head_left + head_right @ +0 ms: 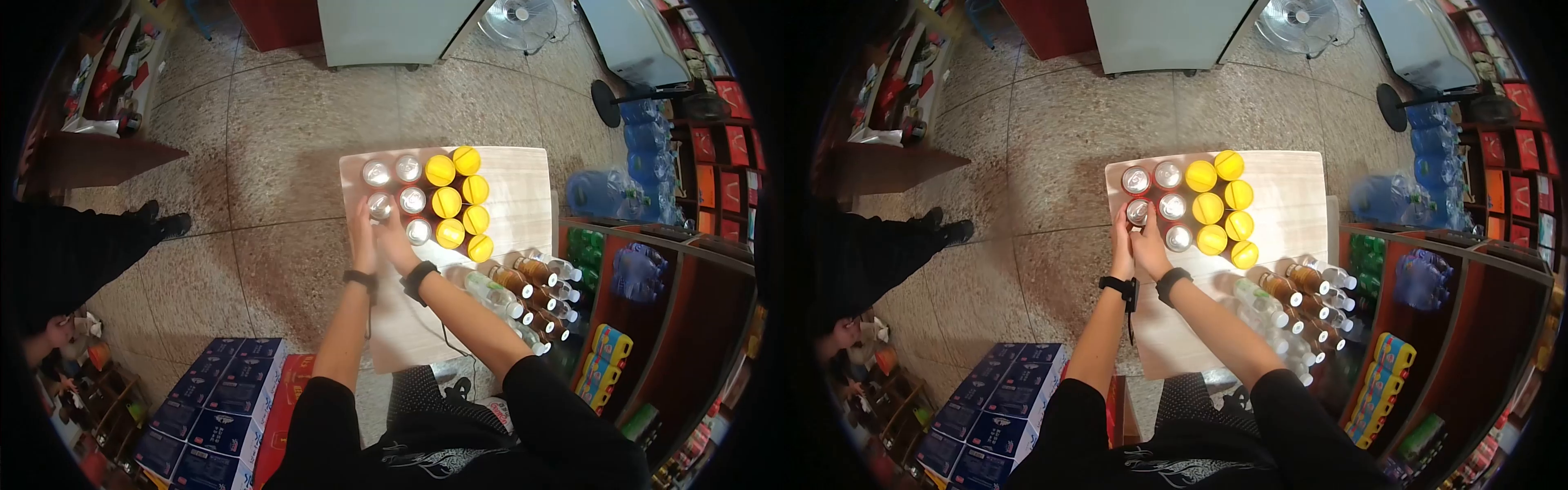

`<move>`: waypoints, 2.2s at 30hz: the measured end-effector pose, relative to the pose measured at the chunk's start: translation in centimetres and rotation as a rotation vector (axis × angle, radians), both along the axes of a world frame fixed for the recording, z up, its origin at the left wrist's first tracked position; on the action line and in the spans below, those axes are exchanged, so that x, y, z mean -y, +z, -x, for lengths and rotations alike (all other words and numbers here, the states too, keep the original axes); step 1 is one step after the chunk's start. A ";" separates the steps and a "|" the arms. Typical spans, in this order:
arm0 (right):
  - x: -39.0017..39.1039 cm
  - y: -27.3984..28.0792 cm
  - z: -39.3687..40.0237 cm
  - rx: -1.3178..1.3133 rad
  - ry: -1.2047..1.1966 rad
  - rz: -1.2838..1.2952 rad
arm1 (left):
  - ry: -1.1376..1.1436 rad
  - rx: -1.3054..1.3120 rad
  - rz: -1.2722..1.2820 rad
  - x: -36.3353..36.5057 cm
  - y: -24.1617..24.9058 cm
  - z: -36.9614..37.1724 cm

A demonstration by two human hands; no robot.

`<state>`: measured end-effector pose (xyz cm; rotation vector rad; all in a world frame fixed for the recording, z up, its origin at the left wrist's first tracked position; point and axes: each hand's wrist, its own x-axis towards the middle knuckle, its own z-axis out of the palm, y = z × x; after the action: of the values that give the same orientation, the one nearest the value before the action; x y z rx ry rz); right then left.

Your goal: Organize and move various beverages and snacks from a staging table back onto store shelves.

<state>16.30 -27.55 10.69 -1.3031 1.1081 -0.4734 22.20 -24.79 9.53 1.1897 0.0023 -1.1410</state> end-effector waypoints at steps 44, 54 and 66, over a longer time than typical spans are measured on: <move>-16.4 32.9 49.4 0.264 -0.795 0.324 | -0.706 0.389 0.251 -13.4 31.2 28.7; -29.1 33.7 65.8 0.213 -1.097 0.419 | -1.078 0.417 0.419 -19.2 33.1 47.1; -39.8 35.1 76.7 0.068 -1.417 0.457 | -1.458 0.460 0.677 -22.3 35.3 63.0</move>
<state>-60.37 12.21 45.79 -0.6377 1.8190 -1.8663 -40.77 -2.52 44.78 0.6831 -1.6932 -1.7965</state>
